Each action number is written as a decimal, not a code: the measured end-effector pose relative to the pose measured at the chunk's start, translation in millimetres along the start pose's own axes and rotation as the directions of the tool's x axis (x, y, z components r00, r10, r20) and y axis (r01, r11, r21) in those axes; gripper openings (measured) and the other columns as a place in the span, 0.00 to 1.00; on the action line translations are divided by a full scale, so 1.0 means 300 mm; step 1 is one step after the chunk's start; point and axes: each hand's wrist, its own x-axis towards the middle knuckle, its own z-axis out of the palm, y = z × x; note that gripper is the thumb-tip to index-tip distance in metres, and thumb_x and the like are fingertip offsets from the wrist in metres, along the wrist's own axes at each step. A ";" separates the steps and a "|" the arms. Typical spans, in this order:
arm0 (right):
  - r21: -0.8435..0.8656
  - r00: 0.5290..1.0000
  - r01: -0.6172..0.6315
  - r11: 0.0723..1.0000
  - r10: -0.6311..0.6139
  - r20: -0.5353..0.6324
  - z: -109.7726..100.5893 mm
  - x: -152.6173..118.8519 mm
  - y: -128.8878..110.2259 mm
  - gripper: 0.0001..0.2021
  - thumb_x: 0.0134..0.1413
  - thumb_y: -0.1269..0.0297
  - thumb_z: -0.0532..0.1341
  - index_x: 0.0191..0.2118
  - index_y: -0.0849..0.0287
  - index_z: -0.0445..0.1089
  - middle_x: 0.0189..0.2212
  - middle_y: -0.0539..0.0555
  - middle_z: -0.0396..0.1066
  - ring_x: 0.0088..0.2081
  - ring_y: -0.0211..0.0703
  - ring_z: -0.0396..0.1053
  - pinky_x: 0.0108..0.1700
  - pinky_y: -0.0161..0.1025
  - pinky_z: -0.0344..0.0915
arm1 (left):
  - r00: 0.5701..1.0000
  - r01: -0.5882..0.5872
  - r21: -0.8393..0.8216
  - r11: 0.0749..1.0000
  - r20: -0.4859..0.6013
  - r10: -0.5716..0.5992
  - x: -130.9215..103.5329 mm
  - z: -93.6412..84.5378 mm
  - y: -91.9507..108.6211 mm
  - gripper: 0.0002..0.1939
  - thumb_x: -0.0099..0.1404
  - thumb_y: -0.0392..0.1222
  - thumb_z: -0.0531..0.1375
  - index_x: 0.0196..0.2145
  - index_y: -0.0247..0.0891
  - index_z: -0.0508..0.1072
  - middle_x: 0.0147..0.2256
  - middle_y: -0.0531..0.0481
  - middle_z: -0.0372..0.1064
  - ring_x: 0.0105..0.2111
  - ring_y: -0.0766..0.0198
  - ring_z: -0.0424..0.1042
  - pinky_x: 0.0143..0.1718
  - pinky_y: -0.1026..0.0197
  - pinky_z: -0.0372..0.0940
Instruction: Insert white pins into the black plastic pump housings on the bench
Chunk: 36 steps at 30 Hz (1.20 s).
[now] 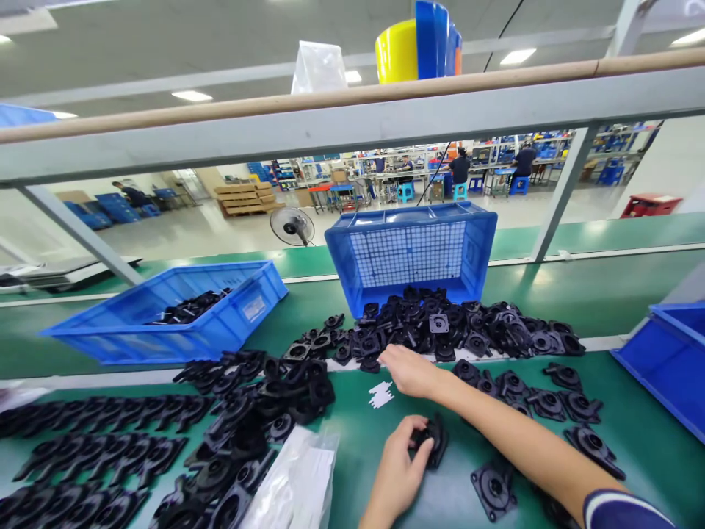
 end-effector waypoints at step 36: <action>0.893 0.858 -0.375 0.247 0.457 0.234 0.245 -0.473 -0.159 0.21 0.59 0.50 0.54 0.41 0.66 0.68 0.21 0.47 0.51 0.24 0.34 0.50 0.29 0.35 0.47 | 0.907 0.276 -0.745 0.607 -0.008 -0.422 0.026 -0.006 -0.017 0.19 0.57 0.54 0.62 0.30 0.36 0.61 0.30 0.49 0.69 0.38 0.58 0.71 0.39 0.61 0.62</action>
